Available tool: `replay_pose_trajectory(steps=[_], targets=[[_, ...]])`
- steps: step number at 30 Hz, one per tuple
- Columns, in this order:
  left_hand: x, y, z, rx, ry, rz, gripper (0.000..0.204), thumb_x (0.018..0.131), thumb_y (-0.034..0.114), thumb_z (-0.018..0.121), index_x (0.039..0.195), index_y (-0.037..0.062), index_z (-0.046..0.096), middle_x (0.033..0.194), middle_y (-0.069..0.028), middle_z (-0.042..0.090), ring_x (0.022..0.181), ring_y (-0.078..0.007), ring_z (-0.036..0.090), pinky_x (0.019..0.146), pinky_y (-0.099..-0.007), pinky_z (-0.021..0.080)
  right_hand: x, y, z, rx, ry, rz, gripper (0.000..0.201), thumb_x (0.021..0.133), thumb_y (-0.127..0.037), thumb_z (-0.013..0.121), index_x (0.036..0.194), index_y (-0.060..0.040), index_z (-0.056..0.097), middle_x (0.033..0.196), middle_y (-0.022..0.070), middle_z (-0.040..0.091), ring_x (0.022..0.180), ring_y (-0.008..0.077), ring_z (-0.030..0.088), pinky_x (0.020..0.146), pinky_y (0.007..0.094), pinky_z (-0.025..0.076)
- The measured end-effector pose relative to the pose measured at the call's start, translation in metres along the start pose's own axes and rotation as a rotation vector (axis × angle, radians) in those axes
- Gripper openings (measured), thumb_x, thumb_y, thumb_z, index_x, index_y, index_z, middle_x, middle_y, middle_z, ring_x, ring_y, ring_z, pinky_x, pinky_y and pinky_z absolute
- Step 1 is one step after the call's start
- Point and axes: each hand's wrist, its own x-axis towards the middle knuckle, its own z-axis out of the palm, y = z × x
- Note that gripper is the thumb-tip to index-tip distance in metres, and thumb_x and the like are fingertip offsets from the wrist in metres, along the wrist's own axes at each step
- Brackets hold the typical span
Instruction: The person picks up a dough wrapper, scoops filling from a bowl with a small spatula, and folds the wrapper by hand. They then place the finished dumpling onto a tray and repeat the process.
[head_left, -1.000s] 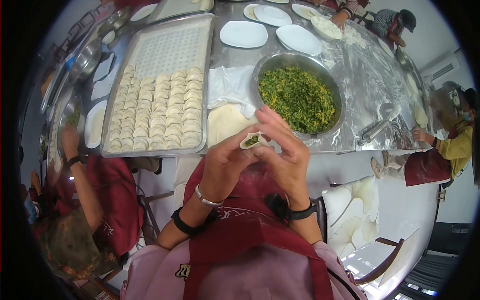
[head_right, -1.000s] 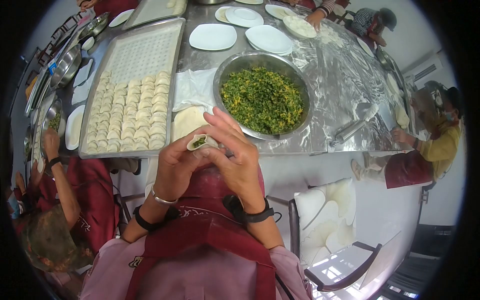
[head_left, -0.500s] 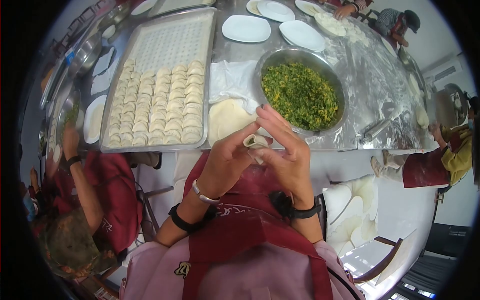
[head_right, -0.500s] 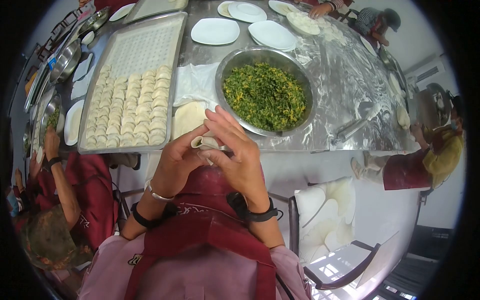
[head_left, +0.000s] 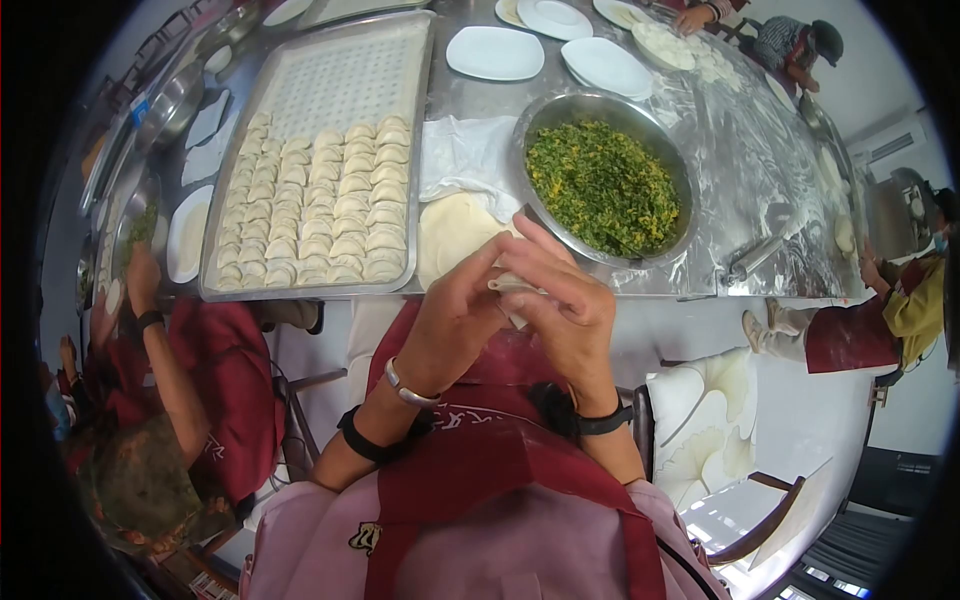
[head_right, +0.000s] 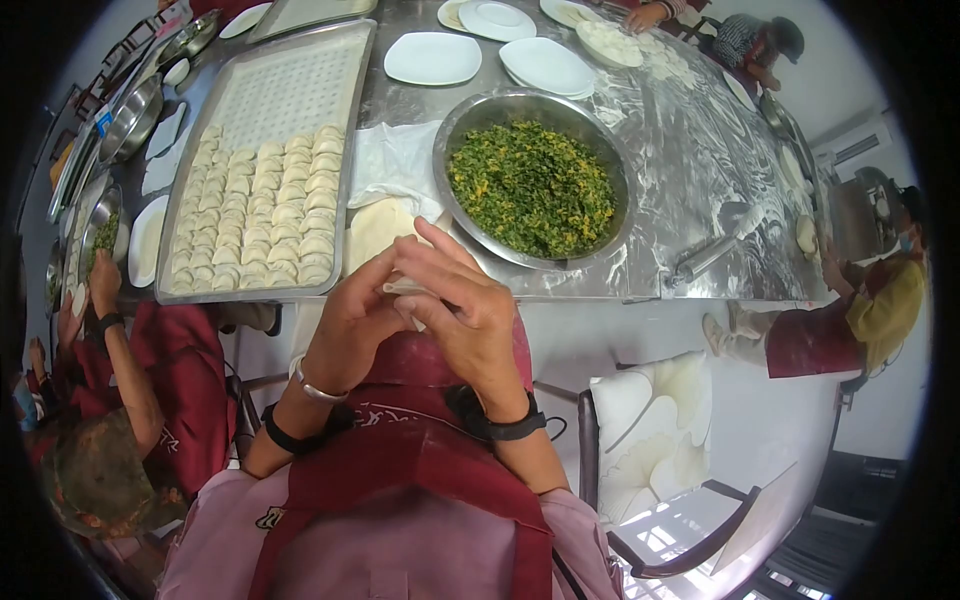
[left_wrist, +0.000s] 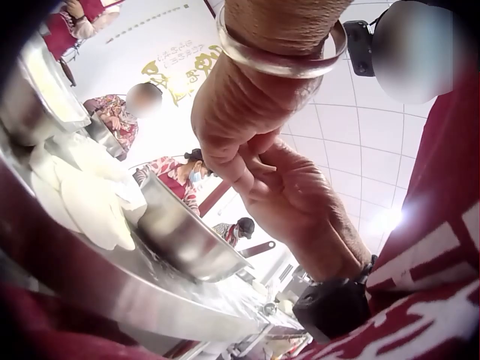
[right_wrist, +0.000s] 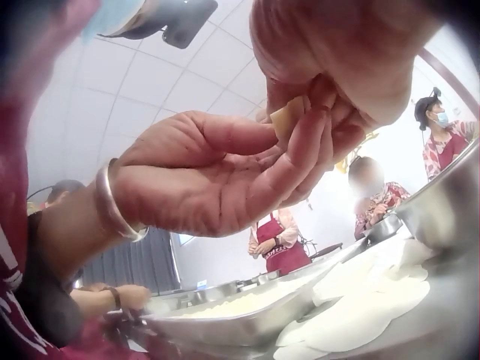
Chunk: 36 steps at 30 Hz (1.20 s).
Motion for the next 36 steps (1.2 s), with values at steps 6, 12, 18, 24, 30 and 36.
replay_pose_trajectory(steps=[6,12,18,24,30,36], targets=[[-0.003,0.004,0.002,0.061,0.045,0.006,0.052,0.097,0.006,0.056,0.145,-0.0063,0.038,0.114,-0.0087,0.064,0.100,-0.0093,0.059,0.083,-0.0247,0.050,0.000,0.000,0.000,-0.059,0.059,-0.032,0.017,0.075,0.002,0.073,0.092,-0.0025,0.075,0.116,0.0125,0.071,0.127,0.0311,0.056,0.098,0.0389,0.048],[-0.004,-0.008,-0.001,0.115,0.009,0.074,0.048,0.097,0.001,0.054,0.142,-0.0068,0.042,0.110,-0.0083,0.064,0.096,-0.0094,0.060,0.082,-0.0251,0.052,0.000,-0.002,-0.005,-0.201,0.013,-0.122,0.019,0.074,0.003,0.073,0.092,-0.0028,0.075,0.118,0.0140,0.070,0.129,0.0300,0.054,0.094,0.0365,0.050],[-0.006,0.005,-0.002,0.086,-0.105,-0.027,0.049,0.094,-0.002,0.054,0.142,-0.0051,0.042,0.111,-0.0079,0.064,0.100,-0.0101,0.060,0.084,-0.0262,0.052,0.004,-0.022,-0.008,0.035,-0.067,0.157,0.035,0.072,0.003,0.074,0.106,-0.0046,0.074,0.126,0.0135,0.066,0.134,0.0294,0.049,0.085,0.0341,0.053],[-0.011,0.008,0.000,-0.046,-0.075,-0.007,0.045,0.092,-0.002,0.055,0.136,-0.0038,0.046,0.115,-0.0078,0.062,0.102,-0.0097,0.060,0.085,-0.0260,0.051,0.002,-0.013,-0.008,0.078,-0.118,0.025,0.023,0.072,0.002,0.076,0.095,-0.0021,0.075,0.119,0.0123,0.069,0.133,0.0290,0.050,0.082,0.0335,0.054],[-0.013,0.007,-0.002,-0.045,-0.078,-0.039,0.039,0.093,0.004,0.059,0.130,-0.0036,0.051,0.115,-0.0071,0.063,0.101,-0.0097,0.060,0.085,-0.0247,0.049,-0.001,-0.012,-0.004,0.091,-0.078,-0.004,0.010,0.074,0.001,0.075,0.083,-0.0017,0.075,0.107,0.0133,0.073,0.130,0.0312,0.053,0.080,0.0331,0.054],[-0.012,0.003,0.005,-0.088,0.057,0.053,0.032,0.093,0.003,0.060,0.124,-0.0040,0.057,0.112,-0.0077,0.066,0.101,-0.0099,0.061,0.085,-0.0251,0.051,0.000,-0.015,0.008,0.102,0.039,-0.007,0.013,0.075,-0.002,0.075,0.088,-0.0020,0.075,0.108,0.0125,0.073,0.132,0.0334,0.052,0.088,0.0354,0.052]])
